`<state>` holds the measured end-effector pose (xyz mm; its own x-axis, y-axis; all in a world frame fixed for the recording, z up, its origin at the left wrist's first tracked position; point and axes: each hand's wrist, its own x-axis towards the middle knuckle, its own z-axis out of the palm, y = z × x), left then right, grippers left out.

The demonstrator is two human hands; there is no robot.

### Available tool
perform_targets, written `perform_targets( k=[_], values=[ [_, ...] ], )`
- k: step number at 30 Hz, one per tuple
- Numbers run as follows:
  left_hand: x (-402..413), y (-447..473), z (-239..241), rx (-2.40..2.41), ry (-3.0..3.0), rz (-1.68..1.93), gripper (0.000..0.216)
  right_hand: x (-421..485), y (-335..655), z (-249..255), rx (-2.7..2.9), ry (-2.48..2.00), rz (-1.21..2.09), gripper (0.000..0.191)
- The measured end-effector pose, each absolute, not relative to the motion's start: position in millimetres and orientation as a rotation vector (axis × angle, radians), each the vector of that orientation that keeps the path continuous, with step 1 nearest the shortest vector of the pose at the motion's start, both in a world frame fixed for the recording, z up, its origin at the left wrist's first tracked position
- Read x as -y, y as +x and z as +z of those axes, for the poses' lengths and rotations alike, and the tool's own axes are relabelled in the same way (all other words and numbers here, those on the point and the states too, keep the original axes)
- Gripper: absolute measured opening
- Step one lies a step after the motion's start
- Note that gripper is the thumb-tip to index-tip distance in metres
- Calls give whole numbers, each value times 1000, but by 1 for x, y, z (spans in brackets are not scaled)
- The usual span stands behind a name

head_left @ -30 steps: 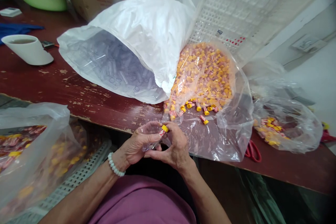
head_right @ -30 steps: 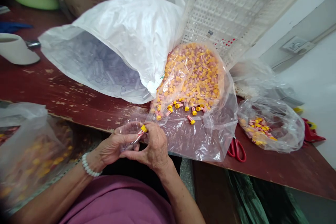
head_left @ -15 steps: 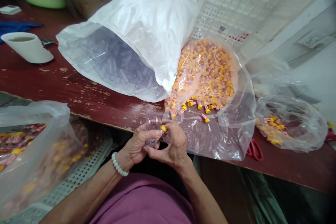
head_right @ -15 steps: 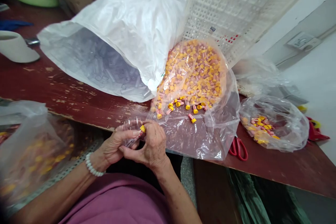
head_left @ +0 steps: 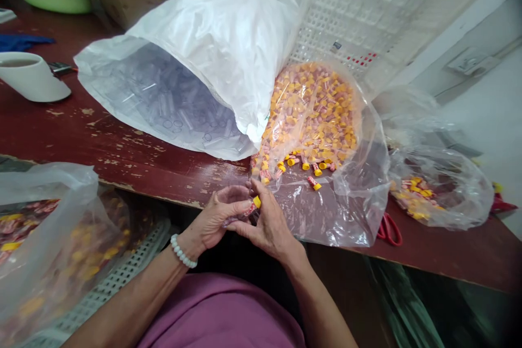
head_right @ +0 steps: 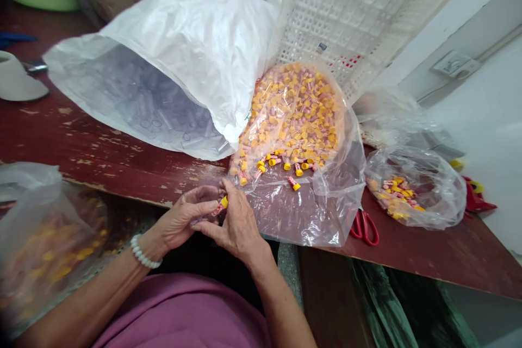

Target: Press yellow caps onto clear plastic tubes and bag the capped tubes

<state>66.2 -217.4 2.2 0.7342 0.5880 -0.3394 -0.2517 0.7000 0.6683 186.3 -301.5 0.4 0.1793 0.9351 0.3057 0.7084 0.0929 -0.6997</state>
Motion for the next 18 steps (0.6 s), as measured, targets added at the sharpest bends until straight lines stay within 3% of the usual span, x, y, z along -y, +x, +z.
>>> perform_targets(
  k=[7,9,12,14,18],
  values=[
    [220,64,3,-542,762,469,40,305,197,18,1725,-1632,418,104],
    [221,63,3,-541,825,480,39,306,215,21,1657,-1668,376,87],
    [220,63,3,-562,933,486,43,310,265,15,1327,-1938,22,37],
    [219,63,4,-577,969,492,45,314,302,5,1215,-2203,-249,26],
    [219,62,7,-573,1012,491,45,319,338,-15,1202,-2330,-250,18]
  ],
)
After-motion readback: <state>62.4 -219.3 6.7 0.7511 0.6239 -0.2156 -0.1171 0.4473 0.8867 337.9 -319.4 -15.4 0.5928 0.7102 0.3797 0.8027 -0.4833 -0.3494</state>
